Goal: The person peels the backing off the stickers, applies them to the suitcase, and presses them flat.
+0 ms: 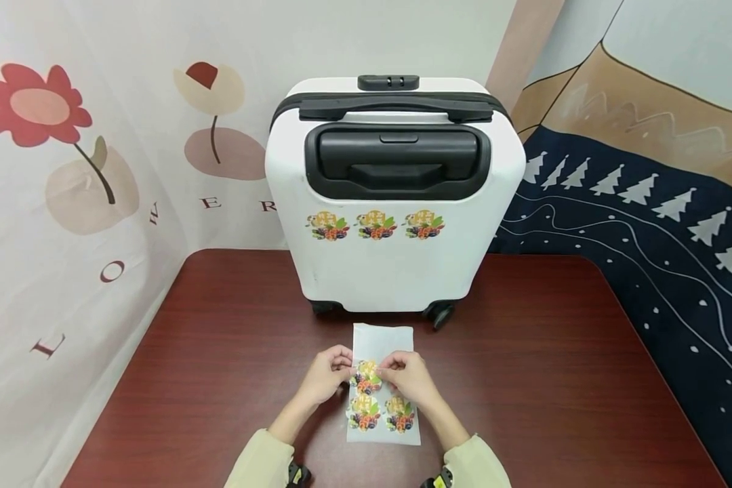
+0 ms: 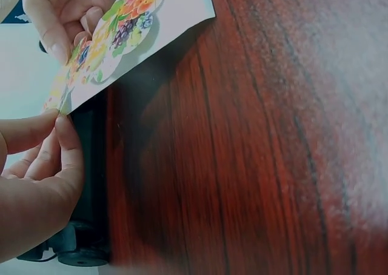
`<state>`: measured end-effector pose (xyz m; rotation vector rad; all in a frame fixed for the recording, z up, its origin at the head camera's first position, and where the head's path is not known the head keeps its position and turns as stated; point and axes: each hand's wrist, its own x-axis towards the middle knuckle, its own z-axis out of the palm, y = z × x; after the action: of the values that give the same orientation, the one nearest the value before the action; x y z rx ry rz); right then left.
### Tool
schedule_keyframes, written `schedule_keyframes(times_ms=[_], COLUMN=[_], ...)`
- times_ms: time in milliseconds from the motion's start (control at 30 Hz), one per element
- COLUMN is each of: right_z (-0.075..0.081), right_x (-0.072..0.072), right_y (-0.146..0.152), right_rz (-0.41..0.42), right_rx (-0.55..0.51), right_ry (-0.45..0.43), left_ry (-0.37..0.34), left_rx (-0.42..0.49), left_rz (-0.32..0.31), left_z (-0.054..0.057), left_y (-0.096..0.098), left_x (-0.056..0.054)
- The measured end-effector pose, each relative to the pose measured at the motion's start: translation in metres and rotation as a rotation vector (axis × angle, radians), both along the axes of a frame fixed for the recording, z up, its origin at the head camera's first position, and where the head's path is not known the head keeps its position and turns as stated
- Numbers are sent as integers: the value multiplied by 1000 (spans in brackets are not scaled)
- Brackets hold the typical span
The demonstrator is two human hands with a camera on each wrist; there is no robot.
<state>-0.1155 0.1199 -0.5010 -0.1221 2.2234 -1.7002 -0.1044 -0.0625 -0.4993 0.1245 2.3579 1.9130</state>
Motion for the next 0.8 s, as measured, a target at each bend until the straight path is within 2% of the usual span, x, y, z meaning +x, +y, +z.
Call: schedule_keyframes(times_ms=[233,533,700,800], right_z=[-1,-2,0,4], right_x=[0,-4,-3,-5], right_y=[4,8,15,21], right_rz=[38,79,41,35], right_rx=[-4,-15,-6,-2], right_ry=[12,51,57,72], left_ry=[-19,-43,-32,-53], left_rx=[45,18,-13,-79], left_rz=[19,37,64,67], left_z=[-4,-5,-8,-8], left_y=[-1,-2,-6,-9], left_x=[-2,-4,-5,-5])
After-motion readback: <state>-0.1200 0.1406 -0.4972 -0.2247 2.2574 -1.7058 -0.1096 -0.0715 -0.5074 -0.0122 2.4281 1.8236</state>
